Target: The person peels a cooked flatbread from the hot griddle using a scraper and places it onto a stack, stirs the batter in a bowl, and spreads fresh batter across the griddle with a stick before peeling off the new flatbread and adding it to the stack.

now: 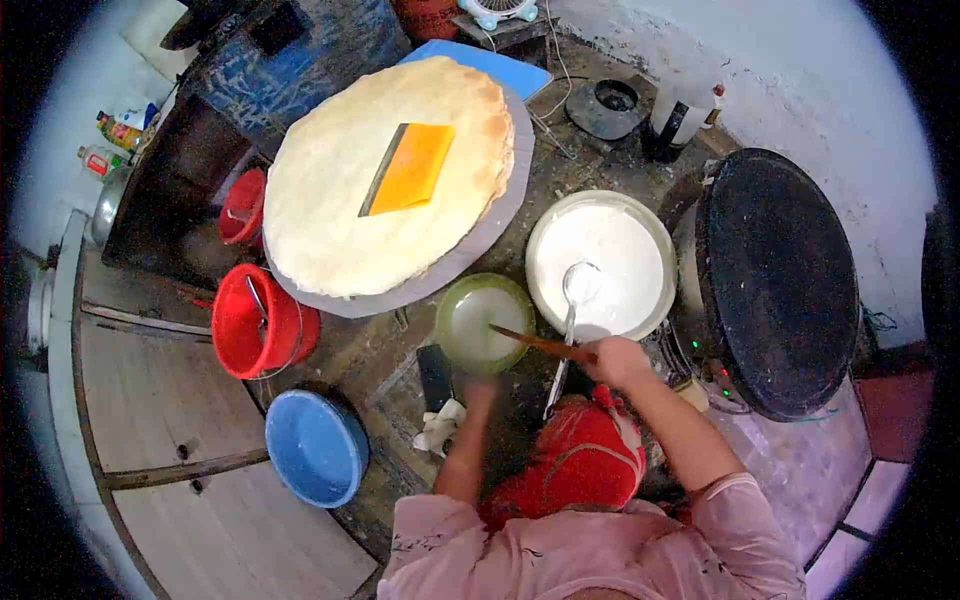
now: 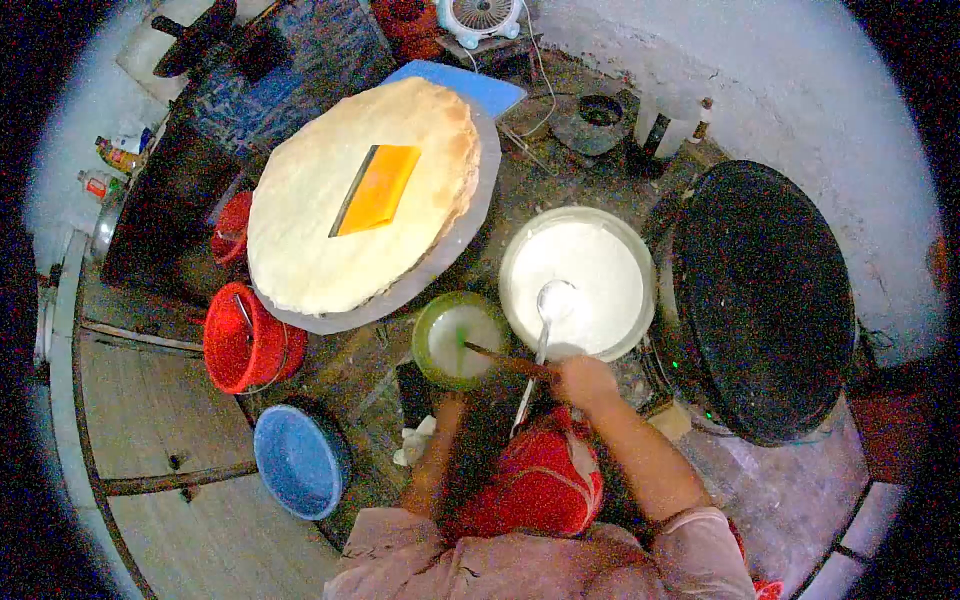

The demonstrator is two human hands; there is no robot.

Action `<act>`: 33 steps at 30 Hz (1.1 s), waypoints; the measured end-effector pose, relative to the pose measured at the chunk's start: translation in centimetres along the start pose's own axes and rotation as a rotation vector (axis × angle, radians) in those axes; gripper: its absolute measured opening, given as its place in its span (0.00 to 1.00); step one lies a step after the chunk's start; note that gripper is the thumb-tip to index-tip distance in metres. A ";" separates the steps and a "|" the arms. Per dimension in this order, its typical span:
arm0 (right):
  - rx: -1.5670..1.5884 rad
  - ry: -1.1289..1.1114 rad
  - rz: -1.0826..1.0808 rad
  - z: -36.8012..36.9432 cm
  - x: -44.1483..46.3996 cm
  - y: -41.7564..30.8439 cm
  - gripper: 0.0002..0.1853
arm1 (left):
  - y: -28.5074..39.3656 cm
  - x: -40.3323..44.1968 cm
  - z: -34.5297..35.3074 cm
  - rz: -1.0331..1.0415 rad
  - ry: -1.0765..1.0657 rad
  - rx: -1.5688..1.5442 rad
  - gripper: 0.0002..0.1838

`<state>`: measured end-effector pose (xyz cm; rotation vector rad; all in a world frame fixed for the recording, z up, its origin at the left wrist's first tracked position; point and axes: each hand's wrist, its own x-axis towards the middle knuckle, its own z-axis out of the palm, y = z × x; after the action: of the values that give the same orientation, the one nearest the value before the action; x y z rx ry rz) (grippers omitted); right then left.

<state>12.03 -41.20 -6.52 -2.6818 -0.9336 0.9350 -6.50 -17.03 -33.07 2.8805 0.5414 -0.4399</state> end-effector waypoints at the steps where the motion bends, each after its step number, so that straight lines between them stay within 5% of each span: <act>1: 0.023 0.026 0.021 -1.4 -1.5 -0.3 0.17 | -0.3 0.1 -1.7 0.008 -0.069 0.068 0.11; 4: 0.028 0.067 0.065 -2.9 -4.3 0.8 0.19 | -0.4 -0.5 -3.9 0.008 -0.147 0.119 0.11; 6: 0.062 0.193 0.057 -3.3 -6.5 1.9 0.20 | -0.4 -1.6 -4.2 -0.093 0.218 -0.265 0.11; 10: 0.194 0.274 0.048 -1.9 -10.0 4.0 0.19 | 0.8 -2.3 -6.7 -0.353 0.152 -0.585 0.16; 12: 0.223 0.273 0.187 -1.2 -12.1 4.4 0.22 | 1.6 -3.3 -8.7 -0.371 0.159 -0.584 0.16; 14: 0.206 0.379 0.096 1.0 -14.2 6.3 0.20 | 2.7 -3.9 -11.3 -0.384 0.170 -0.583 0.16; 16: 0.707 0.280 0.252 1.4 -16.6 6.9 0.13 | 3.7 -4.0 -13.4 -0.409 0.052 -0.943 0.15; 19: 0.828 0.364 0.223 3.9 -19.7 8.9 0.07 | 4.2 -2.5 -13.1 -0.205 0.183 -1.000 0.14; 22: 1.074 0.390 0.375 4.1 -21.6 8.7 0.06 | 5.7 0.9 -14.5 0.097 0.348 -0.727 0.14; 26: 0.927 0.499 0.364 5.5 -22.0 10.2 0.07 | 11.1 4.4 -20.2 -0.096 0.071 -0.823 0.11; 30: 0.904 0.533 0.324 4.2 -21.6 9.4 0.09 | 14.2 7.5 -21.1 -0.116 0.159 -0.396 0.12; 33: 0.897 0.535 0.303 3.1 -21.8 9.4 0.10 | 16.2 8.6 -21.4 -0.200 0.193 -0.454 0.12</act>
<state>1.55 -62.02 -0.97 -2.0907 0.0366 0.4464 12.69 -24.28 -13.79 2.4514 0.8423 -0.0488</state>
